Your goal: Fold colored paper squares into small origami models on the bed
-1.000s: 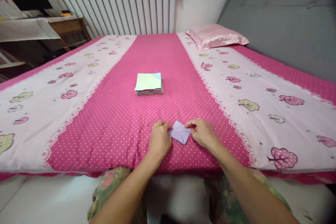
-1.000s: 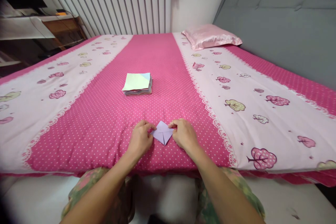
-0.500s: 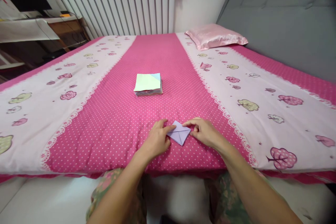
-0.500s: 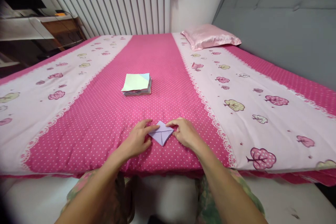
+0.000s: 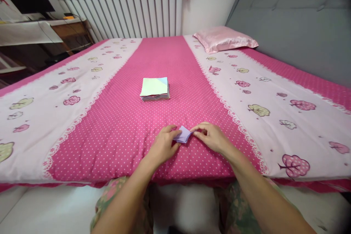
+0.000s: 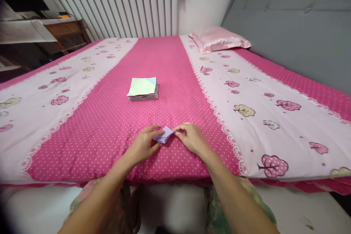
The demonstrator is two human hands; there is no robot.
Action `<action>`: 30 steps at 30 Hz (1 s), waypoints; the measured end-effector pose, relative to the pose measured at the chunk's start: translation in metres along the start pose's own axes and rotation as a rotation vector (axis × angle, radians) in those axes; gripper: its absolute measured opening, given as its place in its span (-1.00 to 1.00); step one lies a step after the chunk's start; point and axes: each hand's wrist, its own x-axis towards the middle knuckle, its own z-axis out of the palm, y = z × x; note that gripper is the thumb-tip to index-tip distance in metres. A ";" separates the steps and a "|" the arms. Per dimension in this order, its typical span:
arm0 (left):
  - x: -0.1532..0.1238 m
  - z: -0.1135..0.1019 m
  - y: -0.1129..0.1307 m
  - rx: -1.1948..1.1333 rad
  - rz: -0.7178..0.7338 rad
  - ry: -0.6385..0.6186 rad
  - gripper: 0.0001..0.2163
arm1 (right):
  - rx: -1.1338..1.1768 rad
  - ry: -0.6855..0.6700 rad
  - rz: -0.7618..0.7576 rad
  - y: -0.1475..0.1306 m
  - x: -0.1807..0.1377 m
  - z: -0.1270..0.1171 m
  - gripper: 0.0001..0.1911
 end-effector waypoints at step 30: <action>0.004 0.005 0.011 -0.377 -0.414 0.027 -0.84 | 0.390 -0.078 0.103 -0.001 -0.002 0.013 -0.53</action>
